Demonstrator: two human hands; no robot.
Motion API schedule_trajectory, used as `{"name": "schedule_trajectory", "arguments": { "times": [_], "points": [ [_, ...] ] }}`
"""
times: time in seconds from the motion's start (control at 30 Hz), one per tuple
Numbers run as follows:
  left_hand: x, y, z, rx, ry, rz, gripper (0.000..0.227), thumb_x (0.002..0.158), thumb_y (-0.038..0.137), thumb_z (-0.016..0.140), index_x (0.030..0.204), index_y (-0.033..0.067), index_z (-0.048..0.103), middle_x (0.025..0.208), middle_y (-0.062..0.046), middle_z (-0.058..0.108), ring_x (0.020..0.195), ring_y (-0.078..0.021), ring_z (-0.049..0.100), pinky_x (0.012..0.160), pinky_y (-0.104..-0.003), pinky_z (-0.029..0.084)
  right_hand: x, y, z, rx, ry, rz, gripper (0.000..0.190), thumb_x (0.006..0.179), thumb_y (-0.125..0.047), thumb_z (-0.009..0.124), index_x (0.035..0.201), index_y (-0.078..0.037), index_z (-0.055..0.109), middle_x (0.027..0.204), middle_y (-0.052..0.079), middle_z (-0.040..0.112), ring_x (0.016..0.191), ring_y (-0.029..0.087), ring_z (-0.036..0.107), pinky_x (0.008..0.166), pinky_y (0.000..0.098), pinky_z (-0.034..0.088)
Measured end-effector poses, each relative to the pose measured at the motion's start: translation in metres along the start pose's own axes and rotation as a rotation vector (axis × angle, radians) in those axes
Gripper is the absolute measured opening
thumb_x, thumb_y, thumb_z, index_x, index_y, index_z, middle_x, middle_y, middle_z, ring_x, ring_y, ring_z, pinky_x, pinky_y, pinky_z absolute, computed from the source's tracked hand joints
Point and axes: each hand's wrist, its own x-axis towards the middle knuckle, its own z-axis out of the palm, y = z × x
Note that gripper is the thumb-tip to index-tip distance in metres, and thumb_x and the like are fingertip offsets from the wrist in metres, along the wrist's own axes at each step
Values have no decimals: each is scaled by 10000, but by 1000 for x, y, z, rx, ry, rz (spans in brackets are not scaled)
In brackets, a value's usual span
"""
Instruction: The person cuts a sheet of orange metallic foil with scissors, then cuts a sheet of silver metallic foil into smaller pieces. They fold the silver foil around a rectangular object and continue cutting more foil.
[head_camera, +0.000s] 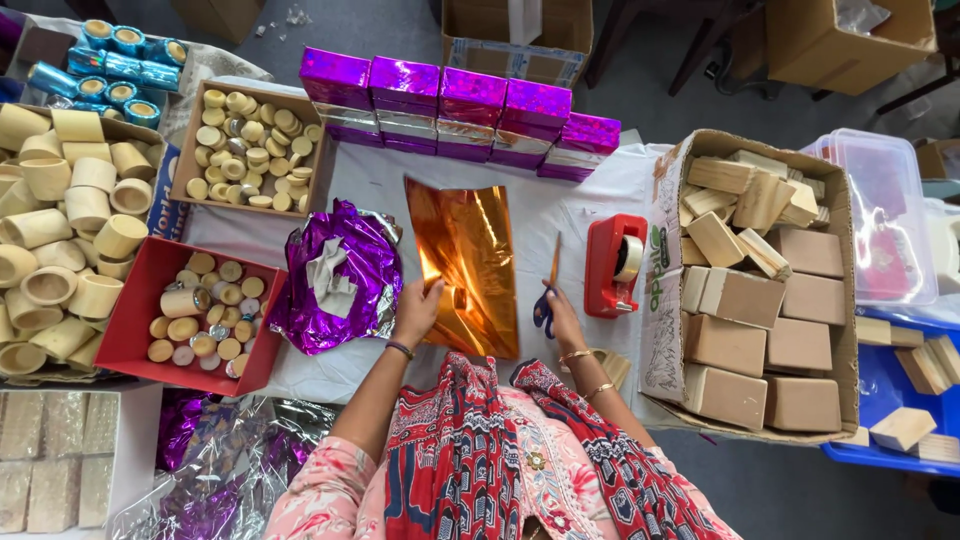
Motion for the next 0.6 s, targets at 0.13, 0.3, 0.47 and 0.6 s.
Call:
{"name": "schedule_trajectory", "arguments": {
  "times": [0.13,0.3,0.47,0.6],
  "points": [
    [1,48,-39,100,-3,35,309,1046,247,655,986,-51,713,720,-71,654,637,-142,537,606,-351,420,25,52,-17,266,-135,101,511,1135,-315,316,1334,68,589,908,41,704,799,121,559,724,278,397],
    [-25,144,-92,-81,117,397,260,1100,199,584,1116,-46,669,991,-34,737,872,-68,643,773,-261,522,2,35,1,482,-367,204,533,1027,-217,278,1464,-35,522,1017,56,711,908,140,640,878,263,491],
    [-29,150,-91,-89,135,255,244,1073,198,605,1033,-27,691,865,-3,725,745,-49,613,670,-247,510,-17,11,1,249,-469,305,489,1002,-213,425,1463,-92,534,969,-6,698,823,78,587,712,228,412],
    [-27,164,-73,-246,99,313,245,1096,206,619,1044,-24,684,920,15,695,814,-44,586,748,-224,497,-7,27,0,-80,-558,305,453,963,-213,731,1395,-99,656,810,-89,588,666,24,463,565,194,309]
  ]
}}
